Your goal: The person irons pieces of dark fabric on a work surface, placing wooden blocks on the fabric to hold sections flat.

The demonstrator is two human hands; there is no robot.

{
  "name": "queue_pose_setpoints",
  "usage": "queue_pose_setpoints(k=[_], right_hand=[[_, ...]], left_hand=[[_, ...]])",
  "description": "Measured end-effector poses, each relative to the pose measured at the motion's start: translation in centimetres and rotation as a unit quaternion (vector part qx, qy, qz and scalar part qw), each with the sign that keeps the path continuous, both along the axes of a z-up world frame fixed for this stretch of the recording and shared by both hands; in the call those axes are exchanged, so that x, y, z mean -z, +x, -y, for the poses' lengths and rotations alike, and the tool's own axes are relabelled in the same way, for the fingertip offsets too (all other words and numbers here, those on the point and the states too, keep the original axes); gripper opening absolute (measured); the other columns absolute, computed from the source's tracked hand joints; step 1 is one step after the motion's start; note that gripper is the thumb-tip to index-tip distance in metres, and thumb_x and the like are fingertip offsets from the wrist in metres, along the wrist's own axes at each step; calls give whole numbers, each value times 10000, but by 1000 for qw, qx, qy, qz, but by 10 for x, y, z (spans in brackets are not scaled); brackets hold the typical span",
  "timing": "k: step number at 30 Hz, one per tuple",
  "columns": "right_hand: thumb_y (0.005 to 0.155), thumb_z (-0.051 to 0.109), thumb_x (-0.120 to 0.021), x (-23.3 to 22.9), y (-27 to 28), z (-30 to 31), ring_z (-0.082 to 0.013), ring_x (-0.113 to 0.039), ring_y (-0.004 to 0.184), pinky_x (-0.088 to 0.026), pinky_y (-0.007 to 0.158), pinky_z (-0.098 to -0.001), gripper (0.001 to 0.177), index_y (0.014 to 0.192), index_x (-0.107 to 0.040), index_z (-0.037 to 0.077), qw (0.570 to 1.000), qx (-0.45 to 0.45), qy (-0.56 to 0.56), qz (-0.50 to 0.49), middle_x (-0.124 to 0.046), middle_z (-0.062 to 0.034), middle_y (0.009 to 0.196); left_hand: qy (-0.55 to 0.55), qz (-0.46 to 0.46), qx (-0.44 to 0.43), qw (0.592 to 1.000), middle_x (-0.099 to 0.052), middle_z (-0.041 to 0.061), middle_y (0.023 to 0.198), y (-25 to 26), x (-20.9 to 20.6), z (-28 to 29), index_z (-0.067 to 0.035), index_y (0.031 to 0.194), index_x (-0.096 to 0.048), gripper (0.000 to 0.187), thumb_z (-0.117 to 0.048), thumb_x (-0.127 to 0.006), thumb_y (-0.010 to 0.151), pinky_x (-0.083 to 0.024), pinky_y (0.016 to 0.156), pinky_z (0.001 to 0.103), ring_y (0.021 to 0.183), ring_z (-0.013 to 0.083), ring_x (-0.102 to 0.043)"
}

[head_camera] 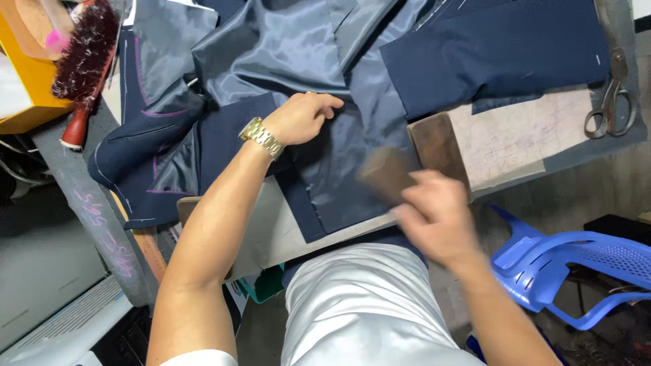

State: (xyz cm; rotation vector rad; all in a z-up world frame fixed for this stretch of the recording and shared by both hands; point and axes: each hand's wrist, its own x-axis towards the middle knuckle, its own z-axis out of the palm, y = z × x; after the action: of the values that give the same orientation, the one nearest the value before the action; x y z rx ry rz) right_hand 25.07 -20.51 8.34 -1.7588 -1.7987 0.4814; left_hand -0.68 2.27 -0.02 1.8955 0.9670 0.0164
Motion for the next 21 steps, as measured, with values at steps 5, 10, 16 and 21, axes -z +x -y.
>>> queue_pose_setpoints(k=[5,10,16,21], right_hand=[[950,293,-606,46,-111,-1,-371,-609,1163,-458,879,-485,300,1199,-701,155,960,-276,27,46,-634,-189,1311],[784,220,-802,84,-121,-3,-371,-590,1150,-446,933,-520,430,1179,-667,116,948,-277,40,150,-598,-224,1285],[863,228,-741,71,-90,-16,-373,-569,1236,-431,1021,-518,317,1128,-692,62,962,-197,20,189,-605,-232,1333],[861,195,-775,79,-74,-66,-377,-544,1299,-379,1109,-544,360,1179,-677,56,960,-207,39,185,-590,-243,1393]], left_hand=[[-11,5,-3,1000,-759,138,1110,-4,2,1,-112,1329,-660,431,-20,-502,939,-518,995,495,1142,362,-680],[-21,30,-16,999,-740,157,1162,-10,3,5,-122,1348,-655,431,-32,-488,962,-554,974,481,1149,357,-680],[-26,56,-32,998,-733,160,1168,-15,5,8,-125,1351,-654,418,-31,-486,981,-558,974,487,1162,359,-676],[160,151,-130,967,-744,141,1101,-33,-9,28,-134,1345,-652,413,0,-488,991,-566,929,471,1080,351,-698]])
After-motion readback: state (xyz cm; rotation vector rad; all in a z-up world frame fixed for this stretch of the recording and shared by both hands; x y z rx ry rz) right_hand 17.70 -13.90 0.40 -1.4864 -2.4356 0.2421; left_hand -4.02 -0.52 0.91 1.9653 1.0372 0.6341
